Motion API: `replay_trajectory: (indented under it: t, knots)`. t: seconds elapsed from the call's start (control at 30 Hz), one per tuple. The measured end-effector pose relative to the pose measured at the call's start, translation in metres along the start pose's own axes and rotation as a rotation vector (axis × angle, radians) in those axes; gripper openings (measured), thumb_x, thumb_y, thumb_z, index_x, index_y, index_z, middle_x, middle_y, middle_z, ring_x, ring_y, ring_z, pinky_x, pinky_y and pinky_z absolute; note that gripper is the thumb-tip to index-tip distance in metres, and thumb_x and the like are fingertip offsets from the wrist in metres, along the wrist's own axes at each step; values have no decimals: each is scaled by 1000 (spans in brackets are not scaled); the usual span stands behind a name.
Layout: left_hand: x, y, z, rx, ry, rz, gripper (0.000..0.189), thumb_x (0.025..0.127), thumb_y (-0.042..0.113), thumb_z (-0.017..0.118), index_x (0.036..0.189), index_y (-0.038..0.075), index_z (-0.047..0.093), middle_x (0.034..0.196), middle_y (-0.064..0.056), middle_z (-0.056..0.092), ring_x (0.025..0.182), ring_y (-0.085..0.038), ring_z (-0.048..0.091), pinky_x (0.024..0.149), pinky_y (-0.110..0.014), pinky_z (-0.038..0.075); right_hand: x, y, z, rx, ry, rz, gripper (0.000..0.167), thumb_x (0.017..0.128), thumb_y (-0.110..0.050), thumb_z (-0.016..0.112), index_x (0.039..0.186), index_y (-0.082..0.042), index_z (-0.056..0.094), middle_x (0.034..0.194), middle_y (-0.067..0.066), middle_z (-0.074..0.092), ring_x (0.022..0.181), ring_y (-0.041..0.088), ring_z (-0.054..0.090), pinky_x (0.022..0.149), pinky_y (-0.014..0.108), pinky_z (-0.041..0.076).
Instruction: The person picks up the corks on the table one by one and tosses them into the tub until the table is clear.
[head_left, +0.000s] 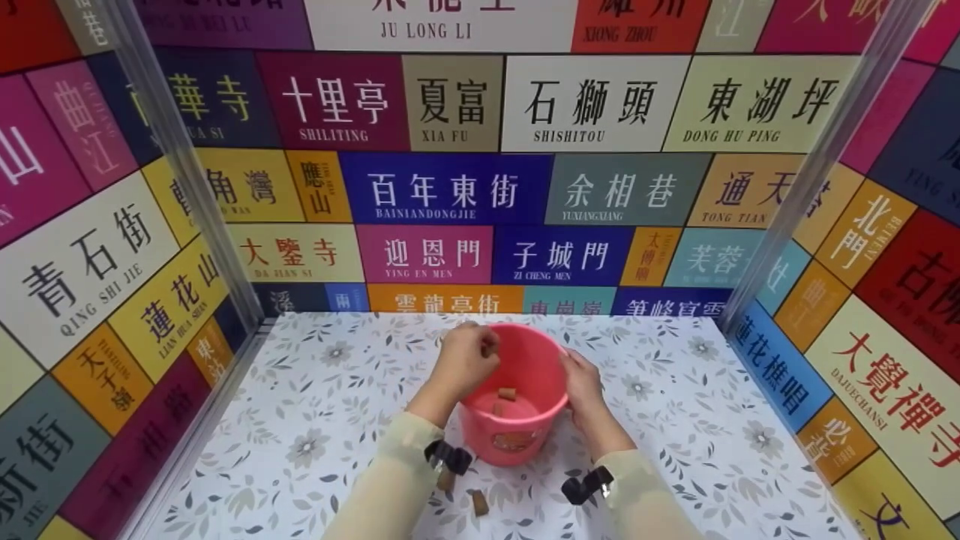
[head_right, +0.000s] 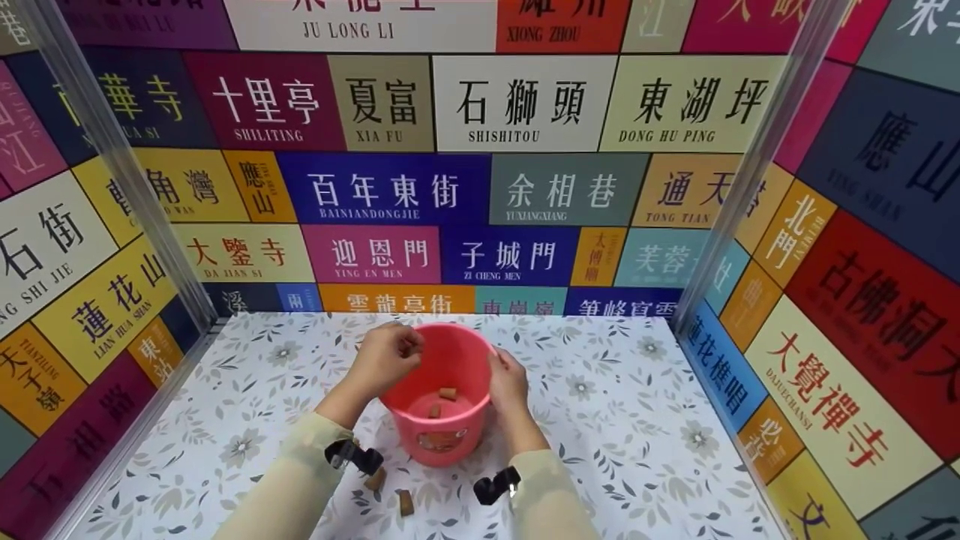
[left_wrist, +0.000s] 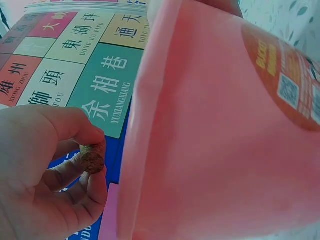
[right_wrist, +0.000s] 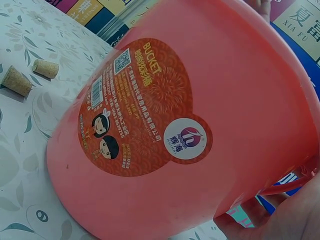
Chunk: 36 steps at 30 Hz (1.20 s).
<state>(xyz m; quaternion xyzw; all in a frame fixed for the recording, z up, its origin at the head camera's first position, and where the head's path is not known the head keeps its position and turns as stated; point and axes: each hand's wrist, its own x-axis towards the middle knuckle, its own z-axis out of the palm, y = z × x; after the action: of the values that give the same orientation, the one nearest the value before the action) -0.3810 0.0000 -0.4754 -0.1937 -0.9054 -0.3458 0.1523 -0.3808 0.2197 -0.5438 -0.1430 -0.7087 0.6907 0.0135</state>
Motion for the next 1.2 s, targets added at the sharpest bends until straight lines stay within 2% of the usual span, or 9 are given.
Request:
replay_trajectory:
  t: [0.13,0.37,0.53,0.9,1.2]
  knots:
    - [4,3,5,-39,-14,-12,15,84,1,73,98,5,79,89,-7,70,84,-18,62,79,-34,59,-1,1,1,-2,-1,-2,47,113,-31,47,151,-8,58,149,23,61,132,35,63,109,46,56]
    - [8,8,13,-113,-74,-82,16,88,2,73,103,5,79,95,-7,72,86,-17,63,80,-33,61,-1,0,2,2,7,-20,45,112,-29,47,150,-7,60,150,23,61,135,37,61,114,50,53]
    - [12,13,17,-126,-117,-120,17,90,5,73,106,6,78,95,-4,70,87,-17,62,80,-31,61,0,0,1,1,4,-14,45,112,-30,47,150,-10,61,150,21,61,135,35,62,113,48,54]
    - [20,15,20,-103,-96,-45,14,87,4,73,100,7,79,88,-3,71,82,-15,60,77,-29,58,0,3,0,9,20,-48,44,112,-28,48,147,-6,62,146,23,64,130,35,64,110,47,55]
    - [21,15,19,-130,-108,-47,12,87,4,73,98,8,78,85,-1,69,80,-13,59,74,-28,56,1,1,-1,25,-11,-11,46,112,-28,46,151,-6,58,152,23,59,139,39,58,118,51,49]
